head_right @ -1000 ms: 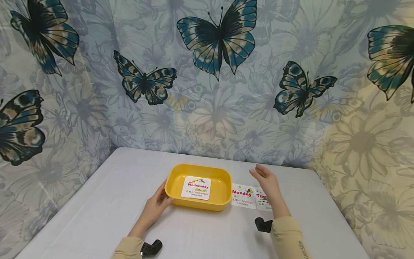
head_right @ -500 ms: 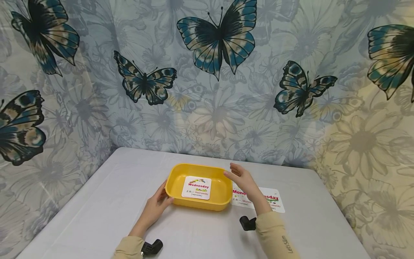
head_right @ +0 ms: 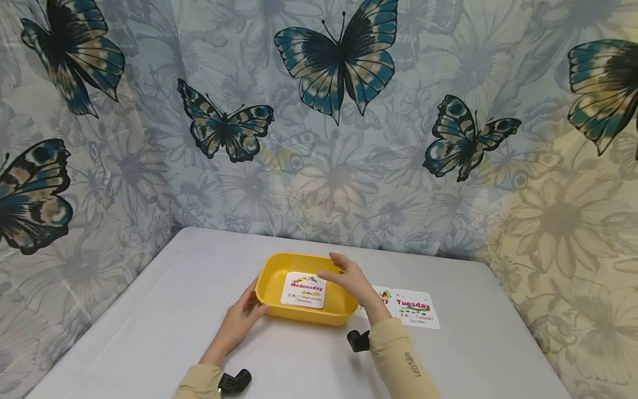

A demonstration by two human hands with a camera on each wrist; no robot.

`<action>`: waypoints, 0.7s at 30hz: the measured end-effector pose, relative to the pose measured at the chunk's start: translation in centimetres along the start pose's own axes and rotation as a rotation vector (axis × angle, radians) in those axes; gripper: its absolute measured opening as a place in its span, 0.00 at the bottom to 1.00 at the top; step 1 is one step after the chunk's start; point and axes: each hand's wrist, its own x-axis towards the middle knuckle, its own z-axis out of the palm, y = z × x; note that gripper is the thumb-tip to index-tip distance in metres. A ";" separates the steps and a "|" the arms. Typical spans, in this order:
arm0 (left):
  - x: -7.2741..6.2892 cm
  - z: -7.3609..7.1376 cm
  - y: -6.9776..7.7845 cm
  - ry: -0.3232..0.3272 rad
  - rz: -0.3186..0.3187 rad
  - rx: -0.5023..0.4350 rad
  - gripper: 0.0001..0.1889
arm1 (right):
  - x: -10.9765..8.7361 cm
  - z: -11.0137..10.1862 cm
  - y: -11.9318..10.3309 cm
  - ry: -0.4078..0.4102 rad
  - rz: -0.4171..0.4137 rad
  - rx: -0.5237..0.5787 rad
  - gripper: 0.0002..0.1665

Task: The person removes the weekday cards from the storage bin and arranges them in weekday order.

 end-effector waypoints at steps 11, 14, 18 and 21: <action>0.2 0.0 -0.2 0.001 0.016 0.004 0.41 | 1.1 2.6 0.5 -0.023 0.049 0.131 0.45; 0.2 0.0 -0.1 0.005 0.015 0.002 0.41 | 1.4 3.0 0.8 -0.030 0.060 0.141 0.46; 0.1 -0.1 -0.1 0.003 0.008 -0.002 0.41 | 1.7 3.4 1.4 -0.028 0.078 0.128 0.45; 0.1 -0.1 0.0 0.004 0.012 -0.002 0.41 | 1.8 3.6 1.9 -0.018 0.086 0.114 0.45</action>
